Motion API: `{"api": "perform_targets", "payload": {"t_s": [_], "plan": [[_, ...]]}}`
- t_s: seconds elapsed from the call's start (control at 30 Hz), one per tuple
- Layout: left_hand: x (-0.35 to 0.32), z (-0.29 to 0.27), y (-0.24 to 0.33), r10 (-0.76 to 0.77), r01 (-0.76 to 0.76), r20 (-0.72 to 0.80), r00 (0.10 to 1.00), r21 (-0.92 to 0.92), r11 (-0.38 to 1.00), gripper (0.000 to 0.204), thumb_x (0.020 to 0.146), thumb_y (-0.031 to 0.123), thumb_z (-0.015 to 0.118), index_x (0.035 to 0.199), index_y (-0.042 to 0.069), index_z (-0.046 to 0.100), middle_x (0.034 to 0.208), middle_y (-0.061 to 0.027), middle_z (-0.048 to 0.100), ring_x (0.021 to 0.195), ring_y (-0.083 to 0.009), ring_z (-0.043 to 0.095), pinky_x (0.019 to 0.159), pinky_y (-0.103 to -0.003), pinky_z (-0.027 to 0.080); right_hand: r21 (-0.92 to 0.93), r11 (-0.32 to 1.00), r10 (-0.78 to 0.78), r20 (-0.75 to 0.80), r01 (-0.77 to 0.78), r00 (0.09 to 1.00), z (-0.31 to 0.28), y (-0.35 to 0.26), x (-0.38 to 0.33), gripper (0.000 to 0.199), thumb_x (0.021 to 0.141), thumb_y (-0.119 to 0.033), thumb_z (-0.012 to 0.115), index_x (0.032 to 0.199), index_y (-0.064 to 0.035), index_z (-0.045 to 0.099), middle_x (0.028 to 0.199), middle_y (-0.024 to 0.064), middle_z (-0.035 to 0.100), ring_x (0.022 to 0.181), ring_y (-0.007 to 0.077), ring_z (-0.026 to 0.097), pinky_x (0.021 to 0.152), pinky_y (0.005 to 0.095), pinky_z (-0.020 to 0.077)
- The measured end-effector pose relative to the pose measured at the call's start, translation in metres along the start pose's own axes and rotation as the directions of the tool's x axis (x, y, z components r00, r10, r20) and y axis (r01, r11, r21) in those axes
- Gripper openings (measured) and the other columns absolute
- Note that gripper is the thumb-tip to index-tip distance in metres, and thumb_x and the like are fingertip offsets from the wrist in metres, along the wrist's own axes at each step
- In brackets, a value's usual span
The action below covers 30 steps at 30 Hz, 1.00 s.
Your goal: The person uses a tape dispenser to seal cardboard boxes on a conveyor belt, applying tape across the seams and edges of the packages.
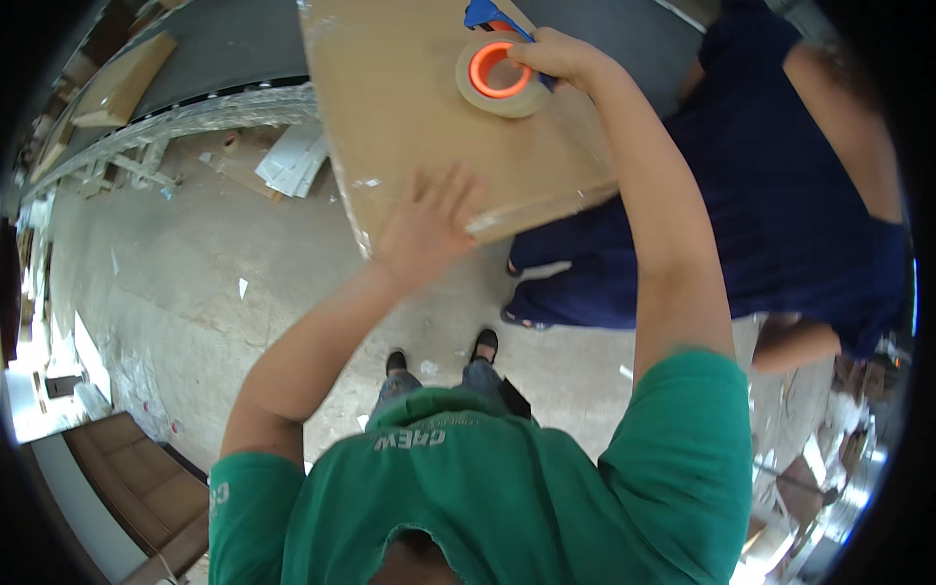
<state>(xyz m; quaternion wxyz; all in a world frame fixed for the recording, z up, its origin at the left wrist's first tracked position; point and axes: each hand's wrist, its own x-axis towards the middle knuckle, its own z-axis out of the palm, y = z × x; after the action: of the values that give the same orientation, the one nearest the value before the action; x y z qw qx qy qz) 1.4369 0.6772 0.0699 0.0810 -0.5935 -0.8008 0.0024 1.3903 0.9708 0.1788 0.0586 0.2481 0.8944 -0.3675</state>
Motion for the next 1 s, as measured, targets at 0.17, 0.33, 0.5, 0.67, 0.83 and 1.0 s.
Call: {"api": "perform_targets", "payload": {"t_s": [0.17, 0.33, 0.5, 0.67, 0.83, 1.0], "plan": [[-0.018, 0.000, -0.018, 0.026, -0.025, -0.057, 0.998, 0.014, 1.000, 0.078, 0.088, 0.047, 0.058, 0.146, 0.003, 0.030, 0.153, -0.0177, 0.028, 0.143, -0.0303, 0.025, 0.114, -0.054, 0.020, 0.777, 0.600, 0.220, 0.068, -0.190, 0.973, 0.025, 0.072, -0.219, 0.057, 0.079, -0.018, 0.063, 0.133, -0.0051, 0.049, 0.112, 0.0073, 0.061, 0.099, 0.0135, 0.061, 0.078, 0.0294, 0.0532], [0.031, 0.003, 0.031, 0.048, -0.044, -0.115, 0.992, 0.031, 0.999, 0.068, 0.088, 0.030, 0.057, 0.141, -0.006, 0.034, 0.146, -0.0261, 0.035, 0.138, -0.0389, 0.031, 0.113, -0.054, 0.024, 0.880, 0.400, 0.327, 0.124, -0.256, 0.937, 0.061, 0.087, -0.319, 0.077, 0.070, -0.009, 0.065, 0.142, -0.0014, 0.037, 0.128, 0.0119, 0.056, 0.118, 0.0205, 0.056, 0.103, 0.0351, 0.0440], [0.051, 0.021, 0.048, 0.021, -0.004, -0.158, 0.987, 0.107, 0.994, 0.075, 0.085, 0.037, 0.065, 0.141, -0.003, 0.035, 0.144, -0.0212, 0.040, 0.137, -0.0348, 0.035, 0.113, -0.046, 0.027, 0.319, 0.941, 0.027, -0.409, 0.116, 0.912, 0.007, 0.055, -0.221, 0.072, 0.070, -0.034, 0.074, 0.130, -0.0003, 0.054, 0.103, 0.0137, 0.067, 0.096, 0.0205, 0.065, 0.085, 0.0326, 0.0502], [0.058, 0.013, 0.059, 0.003, -0.033, -0.219, 0.976, -0.134, 0.990, 0.071, 0.083, 0.033, 0.067, 0.139, 0.001, 0.039, 0.145, -0.0188, 0.041, 0.135, -0.0308, 0.038, 0.112, -0.042, 0.029, -0.384, 0.919, -0.027, -0.294, -0.092, 0.955, -0.013, 0.053, -0.177, 0.058, 0.064, -0.057, 0.071, 0.092, -0.0056, 0.074, 0.072, 0.0178, 0.067, 0.071, 0.0296, 0.067, 0.069, 0.0351, 0.0527], [0.050, 0.007, 0.065, -0.071, 0.051, -0.120, 0.990, -0.160, 0.986, 0.077, 0.077, 0.026, 0.072, 0.141, 0.003, 0.037, 0.146, -0.0165, 0.039, 0.137, -0.0288, 0.036, 0.113, -0.042, 0.027, -0.511, 0.857, -0.139, -0.355, -0.067, 0.925, 0.064, 0.137, -0.282, 0.058, 0.065, -0.044, 0.071, 0.113, -0.0125, 0.070, 0.072, 0.0217, 0.060, 0.066, 0.0352, 0.064, 0.063, 0.0429, 0.0535], [0.116, -0.016, 0.111, 0.144, -0.158, -0.114, 0.983, -0.127, 0.979, 0.090, 0.068, 0.014, 0.076, 0.145, 0.005, 0.030, 0.149, -0.0155, 0.034, 0.140, -0.0275, 0.029, 0.114, -0.045, 0.023, -0.524, 0.843, -0.052, -0.303, -0.121, 0.952, 0.102, 0.189, -0.239, 0.058, 0.065, -0.043, 0.072, 0.115, -0.0148, 0.067, 0.080, 0.0226, 0.062, 0.074, 0.0355, 0.066, 0.068, 0.0417, 0.0559]]}}
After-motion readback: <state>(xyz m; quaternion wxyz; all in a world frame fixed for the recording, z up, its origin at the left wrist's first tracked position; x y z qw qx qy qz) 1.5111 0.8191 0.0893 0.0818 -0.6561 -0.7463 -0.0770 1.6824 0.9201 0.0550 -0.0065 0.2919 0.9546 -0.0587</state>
